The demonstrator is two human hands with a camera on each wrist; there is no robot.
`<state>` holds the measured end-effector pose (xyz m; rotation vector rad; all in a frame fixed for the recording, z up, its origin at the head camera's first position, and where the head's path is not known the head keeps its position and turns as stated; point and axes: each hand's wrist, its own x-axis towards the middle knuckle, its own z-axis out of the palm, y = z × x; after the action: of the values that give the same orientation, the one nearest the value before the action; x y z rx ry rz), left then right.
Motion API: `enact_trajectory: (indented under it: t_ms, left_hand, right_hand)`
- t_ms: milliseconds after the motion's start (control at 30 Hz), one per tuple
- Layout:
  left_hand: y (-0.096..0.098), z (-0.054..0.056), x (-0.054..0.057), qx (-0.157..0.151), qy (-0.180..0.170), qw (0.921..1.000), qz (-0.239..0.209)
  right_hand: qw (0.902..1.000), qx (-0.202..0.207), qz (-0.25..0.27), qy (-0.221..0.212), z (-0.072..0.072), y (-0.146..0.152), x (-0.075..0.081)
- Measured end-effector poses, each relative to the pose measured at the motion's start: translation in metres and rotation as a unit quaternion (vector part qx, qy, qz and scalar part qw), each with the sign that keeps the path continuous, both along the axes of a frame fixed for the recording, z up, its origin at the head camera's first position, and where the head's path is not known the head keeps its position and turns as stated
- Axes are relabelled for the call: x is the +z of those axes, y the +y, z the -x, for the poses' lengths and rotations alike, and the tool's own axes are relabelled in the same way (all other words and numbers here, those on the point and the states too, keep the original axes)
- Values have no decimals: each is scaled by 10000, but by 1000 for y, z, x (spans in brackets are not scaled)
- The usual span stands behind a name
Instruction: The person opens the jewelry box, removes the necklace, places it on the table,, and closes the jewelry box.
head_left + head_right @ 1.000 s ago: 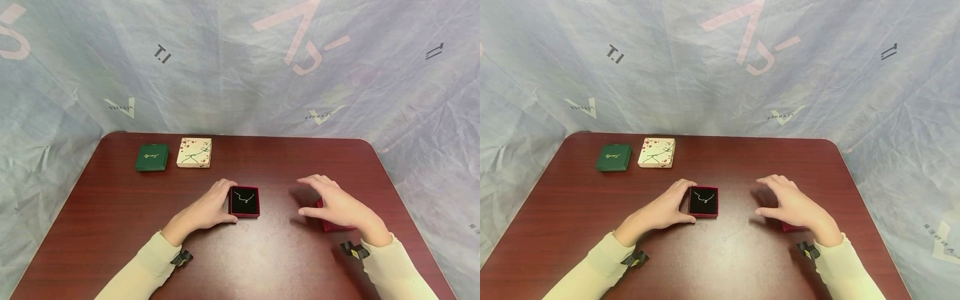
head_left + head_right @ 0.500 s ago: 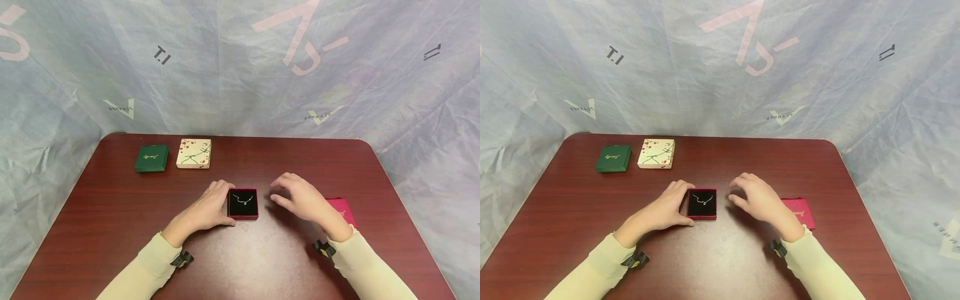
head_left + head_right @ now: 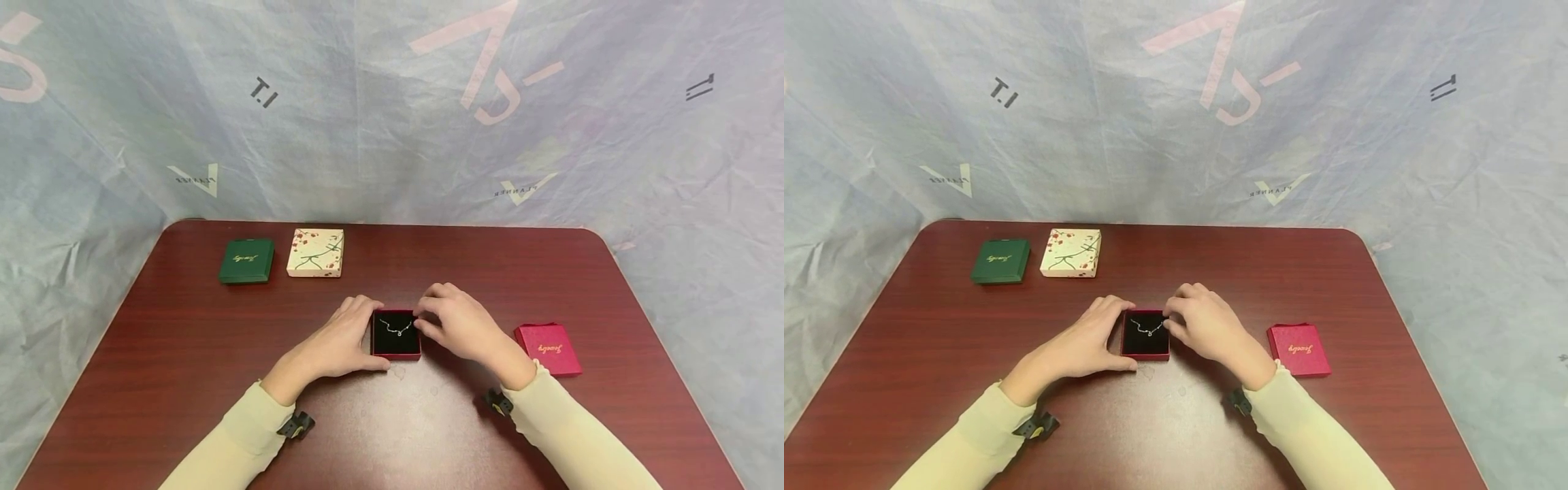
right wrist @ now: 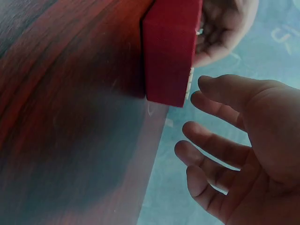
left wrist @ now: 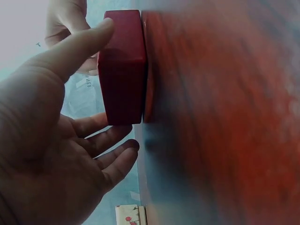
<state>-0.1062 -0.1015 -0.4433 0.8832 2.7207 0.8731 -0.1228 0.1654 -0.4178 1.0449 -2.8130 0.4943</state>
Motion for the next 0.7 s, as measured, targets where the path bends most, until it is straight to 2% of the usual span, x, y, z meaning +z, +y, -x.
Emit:
enact_trajectory:
  t_ms: [267,500,700]
  left_hand:
    - [-1,0,-3,-47,118,9999,107]
    - [-2,1,-4,-53,63,10000,32]
    - [-2,0,-4,-52,40,10000,34]
  right_hand:
    - [9970,-251,-600,423,-4,-18,-7]
    - [9881,-597,-1248,680,-9,-31,-11]
    - [9849,-772,-1463,519,-9,-37,-11]
